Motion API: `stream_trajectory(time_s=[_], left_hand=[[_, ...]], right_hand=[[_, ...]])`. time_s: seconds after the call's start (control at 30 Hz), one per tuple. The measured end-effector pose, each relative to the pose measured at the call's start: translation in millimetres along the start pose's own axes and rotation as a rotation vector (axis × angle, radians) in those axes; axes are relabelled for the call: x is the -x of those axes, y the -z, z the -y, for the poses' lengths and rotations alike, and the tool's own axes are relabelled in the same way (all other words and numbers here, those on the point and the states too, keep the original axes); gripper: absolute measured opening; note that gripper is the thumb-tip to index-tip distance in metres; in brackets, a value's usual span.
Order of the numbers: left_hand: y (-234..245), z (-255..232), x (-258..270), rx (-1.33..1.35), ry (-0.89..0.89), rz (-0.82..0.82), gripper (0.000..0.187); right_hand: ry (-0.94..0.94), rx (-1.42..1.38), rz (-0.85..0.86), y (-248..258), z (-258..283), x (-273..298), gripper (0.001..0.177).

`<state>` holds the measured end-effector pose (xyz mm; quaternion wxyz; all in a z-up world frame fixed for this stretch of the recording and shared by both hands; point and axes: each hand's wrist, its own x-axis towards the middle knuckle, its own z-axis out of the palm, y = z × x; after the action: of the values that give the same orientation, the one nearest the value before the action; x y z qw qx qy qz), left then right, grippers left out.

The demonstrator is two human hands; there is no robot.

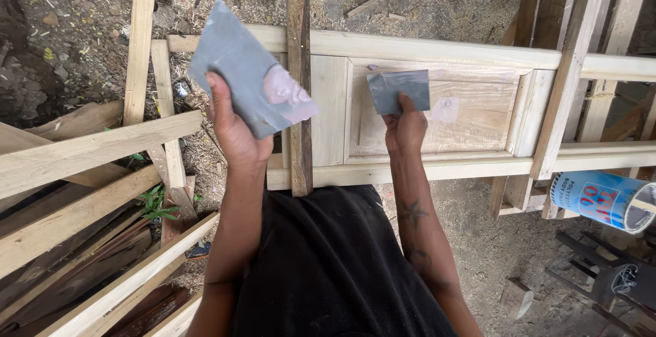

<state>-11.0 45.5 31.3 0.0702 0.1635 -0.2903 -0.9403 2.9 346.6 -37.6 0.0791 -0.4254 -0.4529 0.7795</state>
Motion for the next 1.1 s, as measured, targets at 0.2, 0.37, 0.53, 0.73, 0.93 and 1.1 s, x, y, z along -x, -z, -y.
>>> stream_trajectory(time_s=[0.2, 0.37, 0.53, 0.73, 0.93, 1.1], left_hand=[[21.8, -4.7, 4.3, -0.011, 0.0, -0.158, 0.068], [37.2, 5.5, 3.6, -0.029, -0.002, -0.167, 0.068], [36.8, 3.4, -0.5, -0.062, 0.037, -0.168, 0.066], [39.6, -6.5, -1.7, -0.111, 0.031, -0.128, 0.063], [41.9, -0.3, -1.5, -0.086, 0.049, -0.105, 0.064], [36.6, 8.4, 3.7, -0.099, 0.075, -0.053, 0.065]], right_hand=[[-0.205, -0.16, -0.099, 11.8, -44.6, -58.4, 0.022], [-0.237, -0.168, -0.192, 2.3, -47.8, -88.7, 0.024], [-0.225, -0.138, -0.045, -18.3, -20.5, -80.4, 0.025], [-0.002, -0.229, -0.04, -27.5, 45.8, -17.9, 0.038], [0.058, -0.259, -0.03, 1.6, 98.3, 18.8, 0.031], [0.167, -0.108, 0.079, 16.0, 68.6, 38.2, 0.025]])
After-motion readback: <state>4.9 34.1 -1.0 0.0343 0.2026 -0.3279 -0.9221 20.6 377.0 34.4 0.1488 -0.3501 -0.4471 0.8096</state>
